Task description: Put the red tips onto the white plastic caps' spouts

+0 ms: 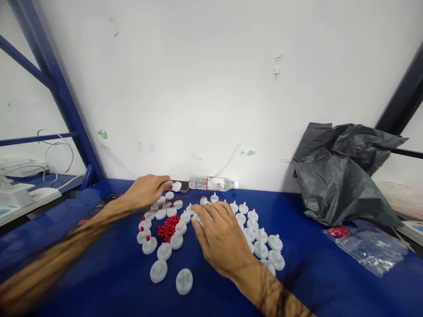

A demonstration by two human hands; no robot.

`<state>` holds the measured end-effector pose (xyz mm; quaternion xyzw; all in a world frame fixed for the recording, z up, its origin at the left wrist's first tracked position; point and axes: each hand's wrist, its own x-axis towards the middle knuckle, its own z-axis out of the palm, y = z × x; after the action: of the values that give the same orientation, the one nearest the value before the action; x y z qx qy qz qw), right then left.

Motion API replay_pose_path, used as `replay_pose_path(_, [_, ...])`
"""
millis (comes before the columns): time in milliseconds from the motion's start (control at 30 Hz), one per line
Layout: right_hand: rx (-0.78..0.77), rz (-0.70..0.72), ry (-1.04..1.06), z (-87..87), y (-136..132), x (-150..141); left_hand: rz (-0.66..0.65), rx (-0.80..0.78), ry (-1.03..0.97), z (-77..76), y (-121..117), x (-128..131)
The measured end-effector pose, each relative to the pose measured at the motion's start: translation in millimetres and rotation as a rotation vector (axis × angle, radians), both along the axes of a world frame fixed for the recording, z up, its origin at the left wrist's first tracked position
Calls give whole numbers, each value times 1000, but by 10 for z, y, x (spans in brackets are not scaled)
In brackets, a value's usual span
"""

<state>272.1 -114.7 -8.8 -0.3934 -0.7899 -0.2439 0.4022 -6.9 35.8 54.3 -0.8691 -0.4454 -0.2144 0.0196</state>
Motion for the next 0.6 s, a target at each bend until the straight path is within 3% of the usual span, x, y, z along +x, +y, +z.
replay_pose_path(100, [-77,20,-22,-19,-2,6,-28,-54,85,111,256,28])
replay_pose_path(267, [-175,126,-57,-52,11,2,-85,-67,147,-23,468,131])
replay_pose_path(400, [-284,254,-119,-33,-60,20,-115,-80,170,-95,518,192])
replay_pose_path(600, [-310,325,-187,-189,-92,-34,-103,-54,125,27,399,190])
